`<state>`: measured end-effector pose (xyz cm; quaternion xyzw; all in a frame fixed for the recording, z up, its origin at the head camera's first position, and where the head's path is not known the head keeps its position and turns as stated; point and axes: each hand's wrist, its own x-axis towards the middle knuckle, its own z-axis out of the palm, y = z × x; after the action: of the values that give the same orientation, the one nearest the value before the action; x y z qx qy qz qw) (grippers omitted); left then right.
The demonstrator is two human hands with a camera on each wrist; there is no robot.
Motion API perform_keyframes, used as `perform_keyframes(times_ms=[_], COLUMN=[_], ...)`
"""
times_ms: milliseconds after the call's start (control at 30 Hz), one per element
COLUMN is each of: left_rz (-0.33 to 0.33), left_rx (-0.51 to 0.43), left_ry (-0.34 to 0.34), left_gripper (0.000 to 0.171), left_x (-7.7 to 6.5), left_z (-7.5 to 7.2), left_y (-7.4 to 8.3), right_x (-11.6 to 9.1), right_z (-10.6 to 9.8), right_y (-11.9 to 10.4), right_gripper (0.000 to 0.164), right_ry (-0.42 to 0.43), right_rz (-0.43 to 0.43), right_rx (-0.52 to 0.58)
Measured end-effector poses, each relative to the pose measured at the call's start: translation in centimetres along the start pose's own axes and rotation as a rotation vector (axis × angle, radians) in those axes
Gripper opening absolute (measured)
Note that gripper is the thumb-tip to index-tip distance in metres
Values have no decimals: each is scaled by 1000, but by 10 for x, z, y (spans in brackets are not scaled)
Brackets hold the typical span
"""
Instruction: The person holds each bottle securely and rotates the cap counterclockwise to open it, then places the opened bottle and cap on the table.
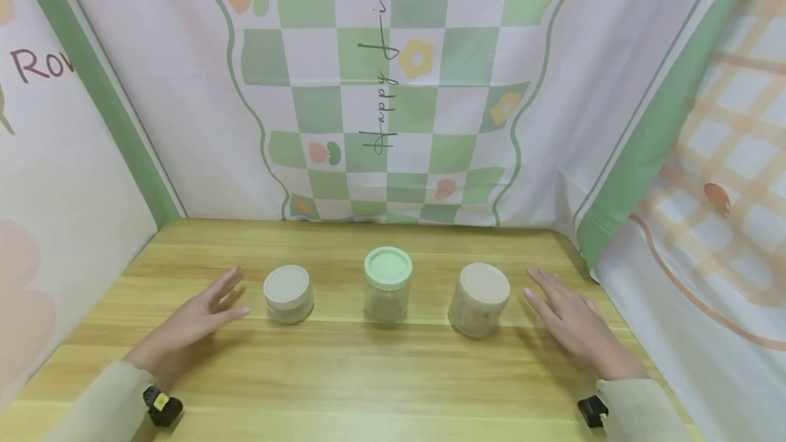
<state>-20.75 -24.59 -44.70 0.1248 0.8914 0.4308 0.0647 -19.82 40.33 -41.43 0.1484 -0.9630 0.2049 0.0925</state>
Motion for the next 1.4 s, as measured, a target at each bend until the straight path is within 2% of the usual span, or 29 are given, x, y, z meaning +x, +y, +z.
perform_keyframes(times_ms=[133,300,500,633,767,900,1067,1400], left_rz=[50,90,69,54,5,-32,-43,-133], left_rx=[-73,-149,-245,-319,-373,-386,-365,-345], left_ry=[-5,-15,-32,-19,-2,10,23,70], left_gripper=[99,98,98,97,97,99,98,100], left_x=[6,14,24,32,36,38,39,38], left_z=[6,17,30,39,46,50,55,61], left_y=[2,0,2,2,5,10,13,21], right_x=[3,7,14,18,22,28,38,64], right_z=[0,-2,-5,-6,-8,-10,-9,7], right_y=[-5,-14,-34,-47,-61,-77,-97,-129], right_gripper=[54,52,50,50,51,52,53,53], right_ry=[21,48,68,66,61,58,69,11], right_rz=[-28,-63,-105,-128,-154,-184,-240,-302], right_rx=[18,40,27,18,22,19,6,20])
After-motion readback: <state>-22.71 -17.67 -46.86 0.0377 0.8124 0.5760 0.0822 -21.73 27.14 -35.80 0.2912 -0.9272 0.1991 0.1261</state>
